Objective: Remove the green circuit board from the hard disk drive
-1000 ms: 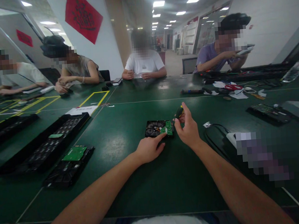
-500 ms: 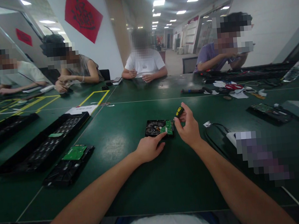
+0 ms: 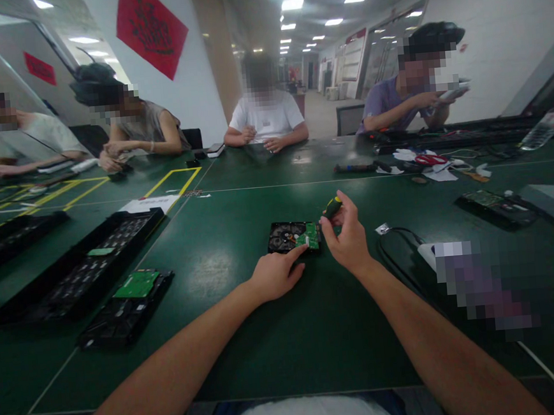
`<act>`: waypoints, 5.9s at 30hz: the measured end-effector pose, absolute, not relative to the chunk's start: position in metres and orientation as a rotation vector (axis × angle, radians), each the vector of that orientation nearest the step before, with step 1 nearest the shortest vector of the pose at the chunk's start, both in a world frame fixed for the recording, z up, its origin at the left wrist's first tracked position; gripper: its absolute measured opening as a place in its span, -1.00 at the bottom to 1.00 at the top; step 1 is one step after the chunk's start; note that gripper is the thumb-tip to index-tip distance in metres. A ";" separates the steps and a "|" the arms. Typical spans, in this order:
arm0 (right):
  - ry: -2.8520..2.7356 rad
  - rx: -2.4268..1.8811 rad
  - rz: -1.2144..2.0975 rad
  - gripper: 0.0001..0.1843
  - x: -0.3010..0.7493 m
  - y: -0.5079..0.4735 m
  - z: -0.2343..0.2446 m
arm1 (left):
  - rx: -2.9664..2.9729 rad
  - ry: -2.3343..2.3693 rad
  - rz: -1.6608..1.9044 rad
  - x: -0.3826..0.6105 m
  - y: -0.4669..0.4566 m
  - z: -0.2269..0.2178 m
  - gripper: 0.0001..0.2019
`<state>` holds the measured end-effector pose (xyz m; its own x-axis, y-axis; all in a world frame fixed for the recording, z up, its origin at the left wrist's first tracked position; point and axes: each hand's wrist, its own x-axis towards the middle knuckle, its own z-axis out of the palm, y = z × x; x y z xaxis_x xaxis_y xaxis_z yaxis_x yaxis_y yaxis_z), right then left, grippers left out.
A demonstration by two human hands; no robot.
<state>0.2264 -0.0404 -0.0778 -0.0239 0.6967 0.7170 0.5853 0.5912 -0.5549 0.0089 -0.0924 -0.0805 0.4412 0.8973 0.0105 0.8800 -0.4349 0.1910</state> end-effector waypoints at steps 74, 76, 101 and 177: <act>-2.097 -2.118 0.094 -0.78 0.262 -0.010 -0.086 | 2.245 1.830 1.335 -0.013 -0.062 -0.103 -0.52; -2.084 -2.118 0.113 -0.79 0.261 -0.012 -0.086 | 2.196 1.852 1.242 -0.016 -0.061 -0.106 -0.48; -2.062 -2.057 0.175 -0.81 0.257 -0.011 -0.093 | 2.114 1.799 0.778 -0.018 -0.059 -0.109 -0.05; -1.391 -1.483 1.352 -0.65 0.264 0.022 -0.100 | 2.046 1.668 1.000 0.004 -0.015 -0.114 -0.47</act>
